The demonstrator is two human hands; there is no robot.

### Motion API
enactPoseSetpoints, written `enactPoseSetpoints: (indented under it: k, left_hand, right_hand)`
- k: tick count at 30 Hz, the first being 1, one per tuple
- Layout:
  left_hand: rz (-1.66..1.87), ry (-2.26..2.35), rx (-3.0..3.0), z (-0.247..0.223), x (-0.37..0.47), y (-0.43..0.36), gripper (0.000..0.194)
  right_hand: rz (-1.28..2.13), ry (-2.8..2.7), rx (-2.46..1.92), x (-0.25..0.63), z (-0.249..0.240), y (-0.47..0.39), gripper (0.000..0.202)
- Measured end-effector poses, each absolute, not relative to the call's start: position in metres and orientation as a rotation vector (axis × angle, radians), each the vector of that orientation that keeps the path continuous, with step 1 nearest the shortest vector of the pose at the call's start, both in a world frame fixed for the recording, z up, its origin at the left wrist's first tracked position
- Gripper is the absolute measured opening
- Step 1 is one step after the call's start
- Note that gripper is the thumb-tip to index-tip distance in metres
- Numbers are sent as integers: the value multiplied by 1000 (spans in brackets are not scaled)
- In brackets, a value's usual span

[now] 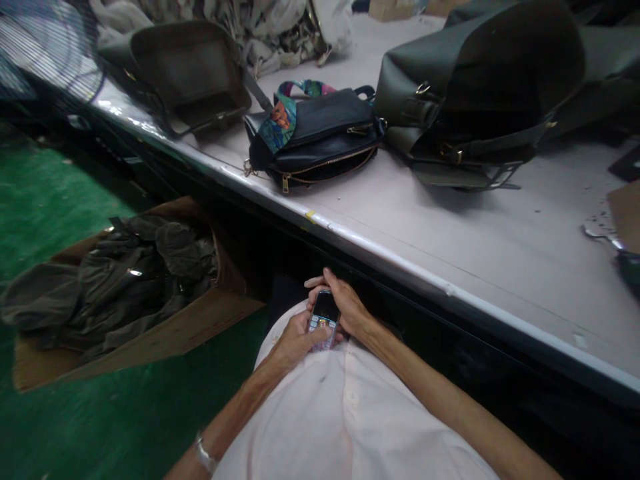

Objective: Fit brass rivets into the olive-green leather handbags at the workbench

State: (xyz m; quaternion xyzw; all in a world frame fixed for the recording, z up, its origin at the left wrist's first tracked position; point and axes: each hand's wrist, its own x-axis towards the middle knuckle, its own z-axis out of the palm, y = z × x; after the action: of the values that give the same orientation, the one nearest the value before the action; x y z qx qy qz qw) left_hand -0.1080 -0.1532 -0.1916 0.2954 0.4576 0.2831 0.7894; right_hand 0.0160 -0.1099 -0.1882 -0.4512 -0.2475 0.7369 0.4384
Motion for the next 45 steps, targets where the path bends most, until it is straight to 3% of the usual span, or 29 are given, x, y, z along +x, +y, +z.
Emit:
enactPoseSetpoints:
  k: [19,45]
  left_hand:
    - [643,1043,850,-197,-110,-154,40]
    - [647,1035,807,-205,-107,-153,52]
  right_hand:
    - [2071,-348,-784,23,-195,-102,60]
    - [2075,-269,-770,22,-207,-100,65]
